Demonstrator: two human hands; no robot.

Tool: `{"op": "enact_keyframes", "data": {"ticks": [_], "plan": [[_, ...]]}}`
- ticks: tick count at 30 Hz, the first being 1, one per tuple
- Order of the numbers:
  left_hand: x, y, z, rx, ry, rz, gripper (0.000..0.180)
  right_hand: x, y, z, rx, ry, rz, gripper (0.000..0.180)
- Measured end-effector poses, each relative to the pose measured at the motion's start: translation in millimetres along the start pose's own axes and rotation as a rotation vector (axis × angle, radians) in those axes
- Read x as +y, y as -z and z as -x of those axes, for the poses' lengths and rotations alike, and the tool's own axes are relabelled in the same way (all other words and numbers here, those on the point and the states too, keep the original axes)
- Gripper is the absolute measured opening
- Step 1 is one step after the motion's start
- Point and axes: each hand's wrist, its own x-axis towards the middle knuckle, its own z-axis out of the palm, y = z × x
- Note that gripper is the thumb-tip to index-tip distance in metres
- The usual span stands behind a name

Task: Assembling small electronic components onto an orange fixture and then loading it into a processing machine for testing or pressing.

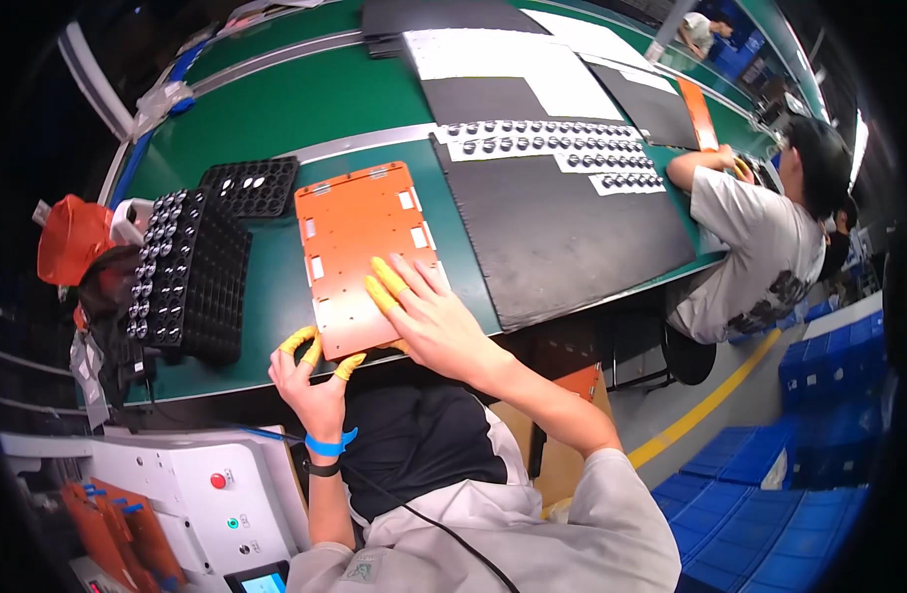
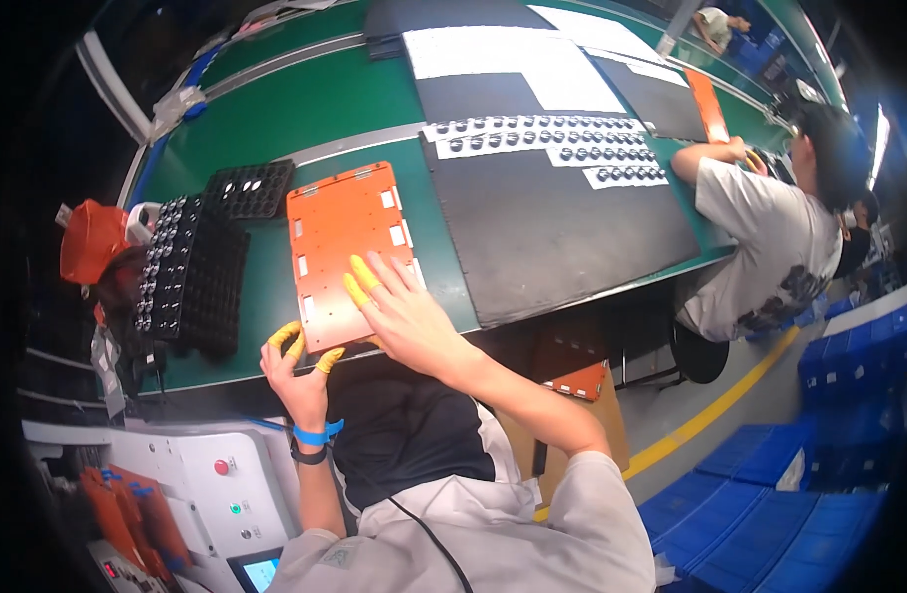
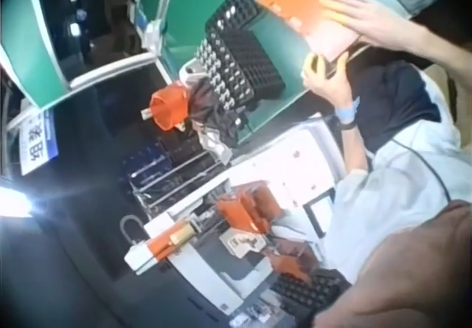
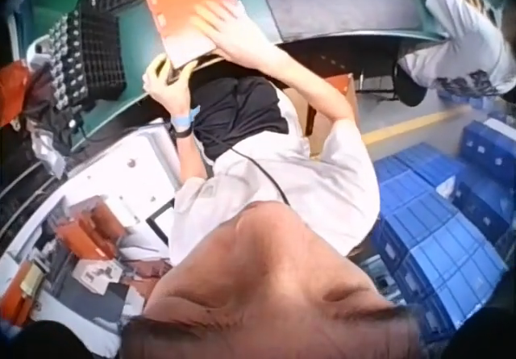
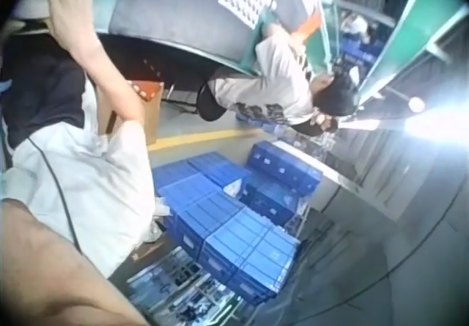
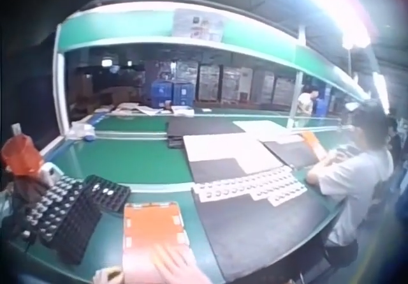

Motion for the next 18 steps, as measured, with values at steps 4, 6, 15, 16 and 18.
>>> {"op": "enact_keyframes", "data": {"ticks": [4,6,15,16,18], "plan": [[-1,-3,-3,-0.011,-0.052,-0.040,0.052,1,13,-6,0.022,0.054,0.048,0.062],[-5,-1,-1,-0.038,-0.043,-0.023,0.052,5,43,-23,0.073,0.092,0.064,0.051],[-8,7,3,-0.040,-0.019,-0.002,0.057,64,129,-160,0.462,-0.293,-0.497,0.041],[-8,6,3,-0.042,-0.015,0.004,0.057,79,122,-179,0.626,-0.242,-0.544,0.042],[-10,4,5,-0.031,-0.026,0.002,0.057,104,102,-210,0.783,-0.328,-0.825,0.044]]}}
